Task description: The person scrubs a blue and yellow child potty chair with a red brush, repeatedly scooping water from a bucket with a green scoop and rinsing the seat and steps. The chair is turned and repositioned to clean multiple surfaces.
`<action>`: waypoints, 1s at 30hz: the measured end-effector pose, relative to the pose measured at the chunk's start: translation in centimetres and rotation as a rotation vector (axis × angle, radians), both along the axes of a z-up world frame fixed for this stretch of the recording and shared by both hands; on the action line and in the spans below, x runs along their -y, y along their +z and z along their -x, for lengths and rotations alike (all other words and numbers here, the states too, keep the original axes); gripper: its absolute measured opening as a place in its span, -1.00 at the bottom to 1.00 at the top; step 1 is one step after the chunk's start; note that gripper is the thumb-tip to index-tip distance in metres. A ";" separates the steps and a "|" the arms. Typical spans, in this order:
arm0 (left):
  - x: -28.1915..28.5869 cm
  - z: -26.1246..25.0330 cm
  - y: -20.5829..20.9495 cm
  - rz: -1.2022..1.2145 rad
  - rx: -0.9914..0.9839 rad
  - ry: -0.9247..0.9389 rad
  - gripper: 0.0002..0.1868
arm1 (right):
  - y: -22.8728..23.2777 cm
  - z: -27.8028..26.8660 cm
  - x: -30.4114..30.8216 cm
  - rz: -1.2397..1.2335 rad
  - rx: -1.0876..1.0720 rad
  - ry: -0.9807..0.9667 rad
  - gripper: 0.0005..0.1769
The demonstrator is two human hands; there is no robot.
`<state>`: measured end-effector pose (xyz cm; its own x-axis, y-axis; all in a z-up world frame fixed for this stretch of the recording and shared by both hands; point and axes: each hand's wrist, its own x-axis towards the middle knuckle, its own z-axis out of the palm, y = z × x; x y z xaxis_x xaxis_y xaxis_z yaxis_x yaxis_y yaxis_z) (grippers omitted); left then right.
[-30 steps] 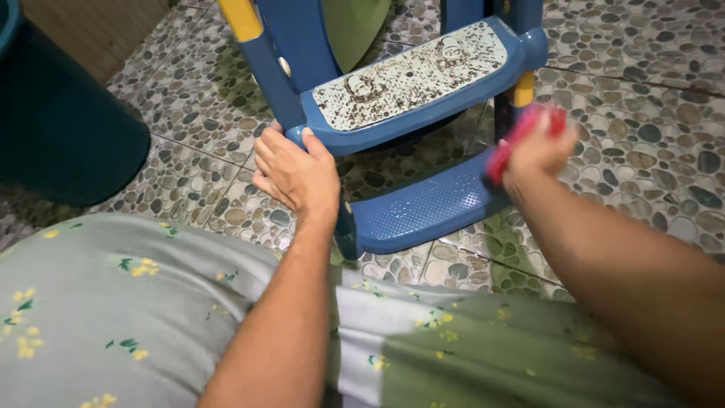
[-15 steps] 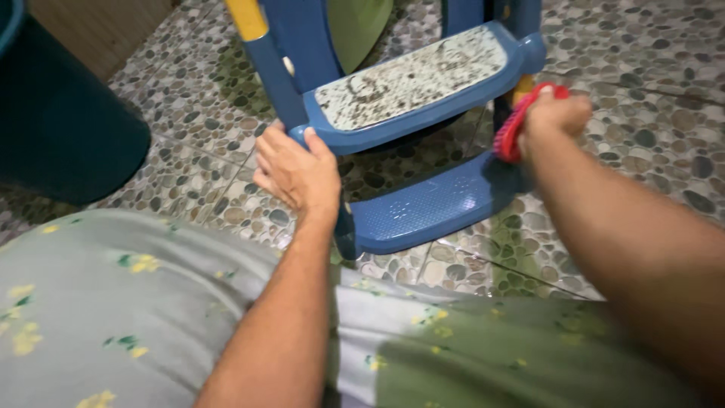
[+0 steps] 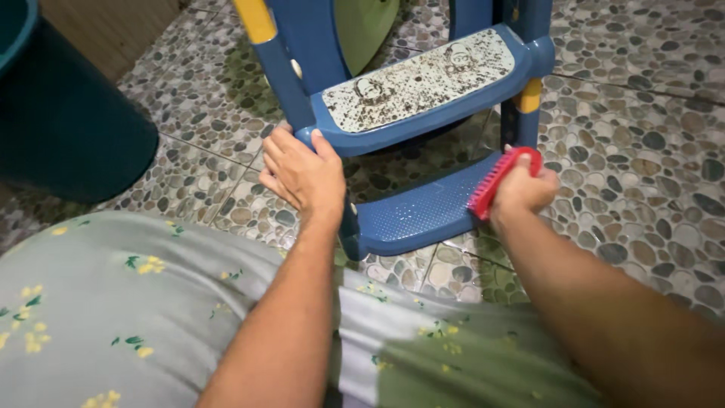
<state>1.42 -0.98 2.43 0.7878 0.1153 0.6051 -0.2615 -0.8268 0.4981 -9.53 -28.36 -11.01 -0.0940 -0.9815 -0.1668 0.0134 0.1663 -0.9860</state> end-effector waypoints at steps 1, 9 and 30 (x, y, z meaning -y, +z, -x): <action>0.3 0.0 -0.2 0.001 0.005 0.007 -0.54 | 0.4 1.0 0.1 0.032 -0.085 -0.011 -0.66; 0.7 0.5 -0.5 0.015 0.045 0.034 -0.56 | 1.1 5.8 8.0 0.218 -0.406 0.150 -0.68; 0.7 -0.6 -2.8 -0.103 0.131 0.110 -0.56 | -0.5 2.0 24.2 0.449 -1.067 0.912 -0.53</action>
<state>1.99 -1.63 -0.42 0.6875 0.1292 0.7146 -0.2234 -0.8987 0.3775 -11.51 -52.59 -11.55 0.6912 -0.7170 -0.0900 -0.6759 -0.5973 -0.4317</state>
